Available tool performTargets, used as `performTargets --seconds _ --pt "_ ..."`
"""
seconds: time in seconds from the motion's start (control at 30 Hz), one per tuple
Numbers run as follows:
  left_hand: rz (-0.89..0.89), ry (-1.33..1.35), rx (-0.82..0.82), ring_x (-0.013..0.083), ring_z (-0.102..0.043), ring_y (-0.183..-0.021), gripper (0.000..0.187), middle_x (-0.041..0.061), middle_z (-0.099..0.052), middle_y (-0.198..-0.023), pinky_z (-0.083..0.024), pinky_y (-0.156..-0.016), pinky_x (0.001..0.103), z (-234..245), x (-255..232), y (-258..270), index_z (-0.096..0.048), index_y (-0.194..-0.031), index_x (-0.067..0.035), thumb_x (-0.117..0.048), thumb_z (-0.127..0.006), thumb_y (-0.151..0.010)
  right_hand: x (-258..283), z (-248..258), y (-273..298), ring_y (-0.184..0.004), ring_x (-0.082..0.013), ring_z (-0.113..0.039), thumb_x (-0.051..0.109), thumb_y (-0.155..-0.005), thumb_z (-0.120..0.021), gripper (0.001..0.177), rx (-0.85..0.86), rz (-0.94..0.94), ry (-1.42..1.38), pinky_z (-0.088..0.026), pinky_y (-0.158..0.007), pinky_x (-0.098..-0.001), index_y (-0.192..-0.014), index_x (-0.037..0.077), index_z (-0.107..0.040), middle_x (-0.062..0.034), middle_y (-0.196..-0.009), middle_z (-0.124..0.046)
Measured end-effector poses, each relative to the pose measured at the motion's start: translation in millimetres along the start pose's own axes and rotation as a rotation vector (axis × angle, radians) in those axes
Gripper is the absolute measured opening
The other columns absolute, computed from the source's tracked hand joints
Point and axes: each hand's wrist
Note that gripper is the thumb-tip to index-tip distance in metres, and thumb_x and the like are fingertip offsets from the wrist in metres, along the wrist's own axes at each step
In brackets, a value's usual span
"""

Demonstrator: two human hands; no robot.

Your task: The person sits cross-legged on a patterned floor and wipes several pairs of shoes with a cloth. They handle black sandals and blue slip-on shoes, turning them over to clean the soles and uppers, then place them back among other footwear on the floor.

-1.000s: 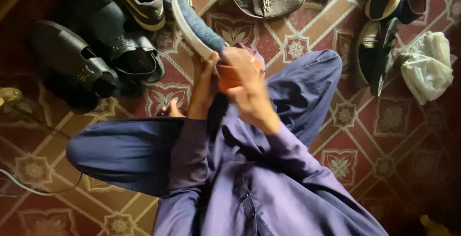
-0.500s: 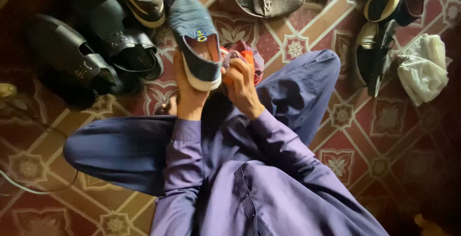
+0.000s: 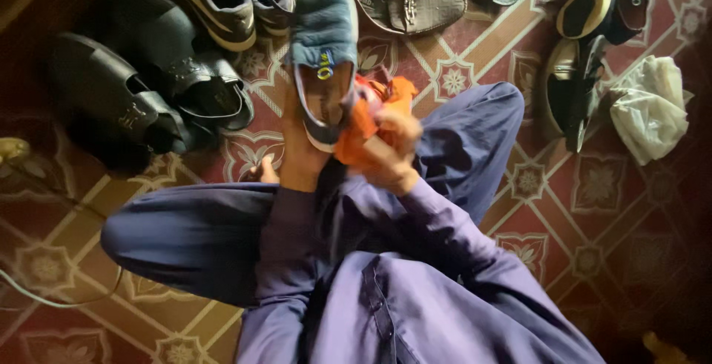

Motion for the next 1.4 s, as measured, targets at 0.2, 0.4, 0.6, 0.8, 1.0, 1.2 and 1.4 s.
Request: performTargets --seconds 0.2,0.4,0.6,0.8,1.0,1.2,1.4 --pt "0.015 -0.046 -0.1 0.0223 -0.065 -0.119 0.045 0.008 -0.063 -0.135 -0.053 -0.106 0.038 22.1 10.9 0.0 -0.054 -0.144 -0.008 -0.035 -0.05 -0.109 -28.0 -17.5 25.9 -0.104 -0.0367 -0.054 0.01 -0.08 -0.096 0.038 0.122 0.333 -0.185 -0.056 -0.092 -0.0528 -0.107 0.023 -0.073 -0.0185 -0.127 -0.052" --pt "0.132 -0.048 -0.046 0.0227 -0.065 -0.117 0.047 0.01 -0.066 -0.131 -0.054 -0.102 0.039 49.5 -0.7 5.2 -0.055 -0.143 -0.005 -0.041 -0.051 -0.113 -68.2 0.9 14.3 -0.104 -0.0388 -0.059 0.012 -0.076 -0.096 0.029 0.357 0.436 -0.321 -0.055 -0.091 -0.05 -0.097 0.018 -0.077 -0.0216 -0.127 -0.054" --pt "0.123 -0.057 -0.175 0.0259 -0.068 -0.113 0.053 0.014 -0.067 -0.129 -0.056 -0.1 0.042 58.9 2.5 6.9 -0.054 -0.144 -0.003 -0.044 -0.049 -0.11 -96.1 18.1 -12.5 -0.118 -0.0427 -0.058 0.005 -0.075 -0.091 0.031 0.39 0.356 -0.172 -0.058 -0.095 -0.0486 -0.099 0.012 -0.072 -0.0214 -0.134 -0.053" --pt "0.264 -0.112 -0.064 0.0316 -0.07 -0.109 0.067 0.02 -0.068 -0.125 -0.058 -0.097 0.048 45.6 -3.0 10.3 -0.055 -0.139 0.003 -0.054 -0.045 -0.106 -114.2 18.6 -30.0 -0.125 -0.0423 -0.054 0.0 -0.081 -0.086 0.033 0.411 0.239 -0.123 -0.056 -0.1 -0.0515 -0.105 0.005 -0.064 -0.0224 -0.138 -0.052" --pt "0.316 -0.276 0.022 0.0318 -0.07 -0.111 0.073 0.021 -0.067 -0.126 -0.057 -0.1 0.047 39.1 -12.0 16.0 -0.054 -0.139 0.004 -0.059 -0.041 -0.103 -123.8 4.0 -37.0 -0.123 -0.0349 -0.059 -0.007 -0.089 -0.074 0.027 0.342 -0.172 0.175 -0.057 -0.103 -0.0436 -0.113 0.005 -0.066 -0.0146 -0.137 -0.055" --pt "0.218 -0.616 -0.137 0.0228 -0.063 -0.115 0.059 0.013 -0.063 -0.128 -0.053 -0.099 0.039 33.1 -7.4 12.6 -0.053 -0.144 -0.005 -0.051 -0.045 -0.109 -64.1 11.8 -41.4 -0.119 -0.0336 -0.063 -0.003 -0.095 -0.067 0.042 0.113 -0.466 0.016 -0.059 -0.094 -0.0358 -0.136 0.011 -0.063 -0.0147 -0.139 -0.056" --pt "0.187 -1.014 -0.228 0.0158 -0.058 -0.112 0.052 0.006 -0.062 -0.123 -0.049 -0.096 0.034 40.2 -0.5 13.0 -0.06 -0.135 -0.001 -0.044 -0.054 -0.107 -43.3 6.6 -37.3 -0.131 -0.042 -0.048 0.011 -0.076 -0.081 0.056 0.528 -0.111 -0.047 -0.047 -0.108 -0.0495 -0.13 0.014 -0.067 -0.0211 -0.143 -0.048"
Point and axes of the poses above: each hand's wrist, its own y-axis away from the middle knuckle, its own z-axis out of the back of the hand, x = y × z
